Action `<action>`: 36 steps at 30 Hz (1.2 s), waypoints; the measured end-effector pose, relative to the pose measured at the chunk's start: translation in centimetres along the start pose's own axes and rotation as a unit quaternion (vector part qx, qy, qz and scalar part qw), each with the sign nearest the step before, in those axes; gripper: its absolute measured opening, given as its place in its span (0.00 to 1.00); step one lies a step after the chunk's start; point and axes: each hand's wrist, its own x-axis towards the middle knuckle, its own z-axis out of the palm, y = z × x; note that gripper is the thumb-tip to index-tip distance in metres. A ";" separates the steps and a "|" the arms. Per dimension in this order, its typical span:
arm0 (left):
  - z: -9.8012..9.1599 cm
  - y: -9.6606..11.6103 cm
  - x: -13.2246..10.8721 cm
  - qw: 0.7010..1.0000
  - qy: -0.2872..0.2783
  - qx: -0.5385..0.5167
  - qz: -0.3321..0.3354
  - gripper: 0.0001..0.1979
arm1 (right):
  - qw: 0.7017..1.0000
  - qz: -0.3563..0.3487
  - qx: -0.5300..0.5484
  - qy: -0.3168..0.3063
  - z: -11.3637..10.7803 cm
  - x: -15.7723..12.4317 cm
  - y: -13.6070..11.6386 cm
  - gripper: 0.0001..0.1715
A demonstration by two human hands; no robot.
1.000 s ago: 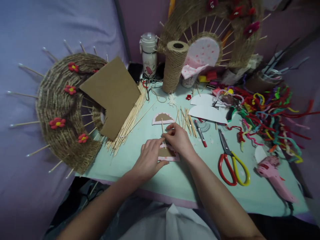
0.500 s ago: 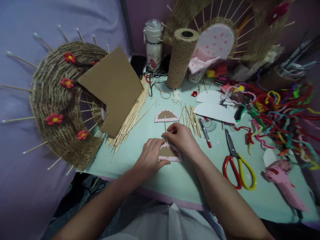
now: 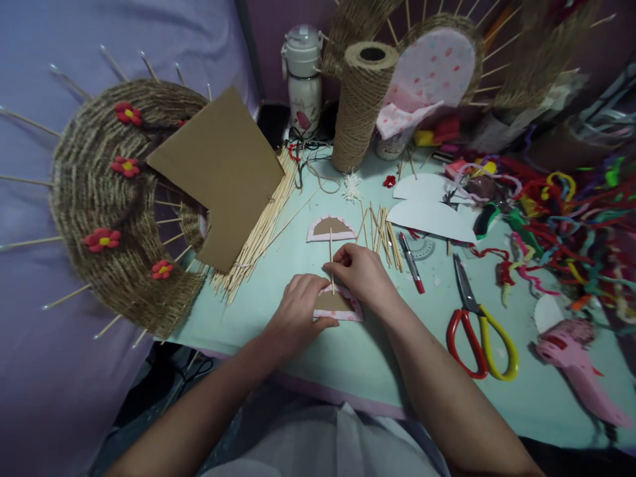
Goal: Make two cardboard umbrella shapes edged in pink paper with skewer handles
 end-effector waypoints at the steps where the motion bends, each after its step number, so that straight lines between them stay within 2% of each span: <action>1: 0.0 0.0 0.0 1.000 -0.002 0.000 0.000 0.25 | 1.000 0.000 0.000 0.001 0.0 0.0 0.0 0.06; 5: 0.0 0.0 0.0 1.000 -0.005 0.001 0.010 0.25 | 1.000 -0.013 0.014 0.001 -0.3 -0.3 0.3 0.07; 9: -0.4 0.0 -0.3 0.999 -0.013 -0.003 0.035 0.29 | 0.996 -0.086 0.014 0.006 -1.4 -0.7 0.5 0.04; 13: -2.0 0.1 0.1 0.999 -0.016 0.002 0.041 0.30 | 0.987 -0.159 -0.011 -0.018 -2.4 -0.7 1.0 0.06; 18: -4.5 -0.1 2.0 0.996 -0.048 0.016 0.075 0.28 | 0.982 -0.181 -0.037 -0.040 -3.1 -2.2 2.0 0.09; 21: -4.7 -0.2 2.7 0.994 -0.060 0.010 0.095 0.28 | 0.978 -0.200 -0.047 -0.043 -3.2 -4.6 2.5 0.14; 24: -4.2 -0.3 2.6 0.991 -0.063 0.006 0.116 0.26 | 0.973 -0.219 -0.060 -0.044 -2.6 -6.8 3.0 0.24; 28: -3.9 -0.5 2.5 0.988 -0.036 0.008 0.148 0.17 | 0.972 -0.219 -0.078 -0.023 -1.4 -8.1 3.7 0.31; 31: -4.3 -0.6 3.5 0.992 0.021 0.014 0.124 0.13 | 0.971 -0.227 -0.069 -0.002 -0.9 -8.1 3.7 0.27; 34: -4.5 -0.3 5.6 0.997 0.055 0.039 0.036 0.10 | 0.965 -0.250 -0.057 0.058 -0.5 -8.2 3.4 0.17; 36: -4.4 0.3 7.0 0.995 0.050 0.085 -0.027 0.10 | 0.952 -0.278 -0.066 0.110 -0.1 -8.5 3.3 0.13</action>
